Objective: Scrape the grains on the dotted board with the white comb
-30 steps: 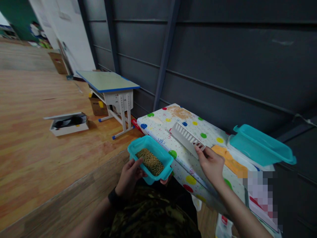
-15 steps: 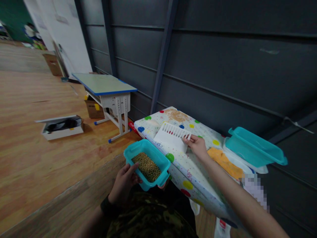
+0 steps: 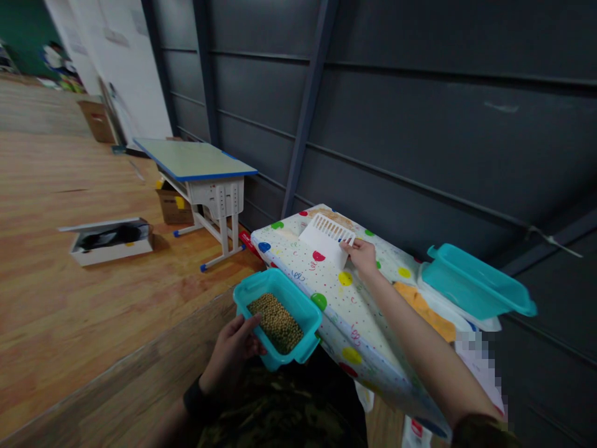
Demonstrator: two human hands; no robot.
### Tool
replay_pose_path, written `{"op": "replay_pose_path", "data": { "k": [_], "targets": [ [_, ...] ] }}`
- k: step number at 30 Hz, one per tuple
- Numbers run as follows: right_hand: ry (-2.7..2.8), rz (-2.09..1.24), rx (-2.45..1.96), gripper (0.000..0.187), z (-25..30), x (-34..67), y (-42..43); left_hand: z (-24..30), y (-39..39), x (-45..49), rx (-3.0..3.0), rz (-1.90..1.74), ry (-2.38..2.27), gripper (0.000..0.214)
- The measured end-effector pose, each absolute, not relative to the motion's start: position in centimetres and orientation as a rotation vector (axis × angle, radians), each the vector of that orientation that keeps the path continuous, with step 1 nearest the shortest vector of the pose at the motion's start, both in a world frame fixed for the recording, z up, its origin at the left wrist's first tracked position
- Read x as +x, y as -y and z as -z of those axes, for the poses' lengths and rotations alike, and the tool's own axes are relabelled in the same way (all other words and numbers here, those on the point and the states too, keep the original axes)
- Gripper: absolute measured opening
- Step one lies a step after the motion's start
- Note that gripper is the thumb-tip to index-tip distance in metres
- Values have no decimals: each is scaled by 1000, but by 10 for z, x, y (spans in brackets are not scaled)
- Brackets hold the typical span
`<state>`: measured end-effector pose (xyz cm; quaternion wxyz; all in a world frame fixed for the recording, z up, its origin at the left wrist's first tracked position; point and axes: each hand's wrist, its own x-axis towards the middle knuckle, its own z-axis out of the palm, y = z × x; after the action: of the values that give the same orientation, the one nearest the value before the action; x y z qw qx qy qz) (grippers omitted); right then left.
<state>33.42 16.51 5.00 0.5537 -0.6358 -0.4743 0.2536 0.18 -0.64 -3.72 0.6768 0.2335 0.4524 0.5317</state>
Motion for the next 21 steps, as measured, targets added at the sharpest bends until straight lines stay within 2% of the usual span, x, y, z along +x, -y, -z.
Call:
{"op": "replay_pose_path", "data": {
  "k": [4,10,12,21],
  "targets": [
    [1043,-495,-1514,43,-50,346,-153,47,4,1,531,-1186,-1033,62],
    [1362,187,-1802,37,-51,353,-103,52,5,2,536,-1192,-1019,58],
    [1477,318,-1939,37,-50,342,-89,47,7,3,545,-1178,-1015,58],
    [1900,343,-2395,43,-70,291,-91,27,11,1,537,-1143,-983,57]
  ]
}}
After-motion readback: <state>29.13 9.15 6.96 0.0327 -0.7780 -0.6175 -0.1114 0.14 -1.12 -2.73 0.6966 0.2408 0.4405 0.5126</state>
